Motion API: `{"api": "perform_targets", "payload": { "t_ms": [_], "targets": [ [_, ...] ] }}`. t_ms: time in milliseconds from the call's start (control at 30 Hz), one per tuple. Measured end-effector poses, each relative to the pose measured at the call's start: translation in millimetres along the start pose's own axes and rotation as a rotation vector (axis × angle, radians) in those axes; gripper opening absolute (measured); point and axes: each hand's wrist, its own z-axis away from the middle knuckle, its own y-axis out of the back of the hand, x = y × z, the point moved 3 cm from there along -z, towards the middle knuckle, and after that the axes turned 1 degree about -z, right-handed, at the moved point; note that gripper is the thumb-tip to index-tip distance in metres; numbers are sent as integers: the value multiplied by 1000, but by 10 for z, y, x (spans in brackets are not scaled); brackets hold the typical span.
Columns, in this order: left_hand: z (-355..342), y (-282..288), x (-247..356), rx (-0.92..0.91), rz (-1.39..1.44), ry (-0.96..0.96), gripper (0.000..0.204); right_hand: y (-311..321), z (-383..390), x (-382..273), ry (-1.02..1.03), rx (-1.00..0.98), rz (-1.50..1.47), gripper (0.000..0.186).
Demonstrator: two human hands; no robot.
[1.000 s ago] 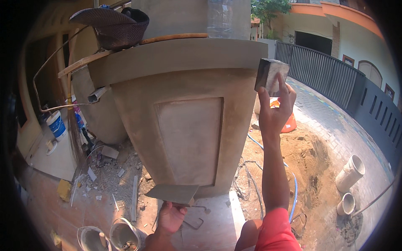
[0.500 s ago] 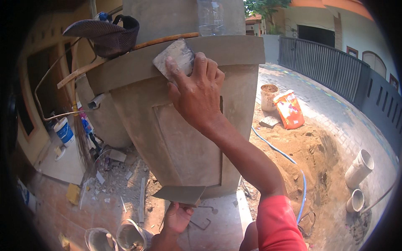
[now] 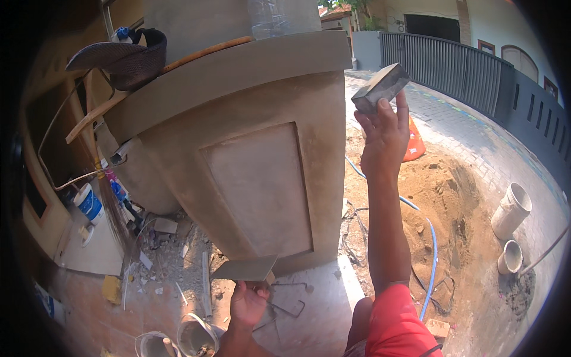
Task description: The person smooths the surface of a large concrete structure using a trowel and a sponge. They repeatedly apply and wipe the surface, occasionally dipping the sponge into a bucket of water.
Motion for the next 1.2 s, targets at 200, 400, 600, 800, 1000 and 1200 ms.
{"api": "perform_targets", "payload": {
  "t_ms": [200,400,600,800,1000,1200],
  "targets": [
    [8,-82,108,44,21,-37,25,-300,272,594,-215,-16,-481,46],
    [52,-3,198,63,10,-107,28,-583,192,600,-190,-4,-511,42],
    [78,11,256,36,15,-108,28,-874,290,702,-172,38,-601,60],
    [95,-32,309,12,45,-124,28,-1217,572,759,-220,103,-615,70],
    [114,57,355,88,47,-125,25,-1702,1017,889,-283,146,-593,68],
    [167,200,471,118,76,-107,17,-1537,1498,805,-496,-84,-503,79]
  ]
}}
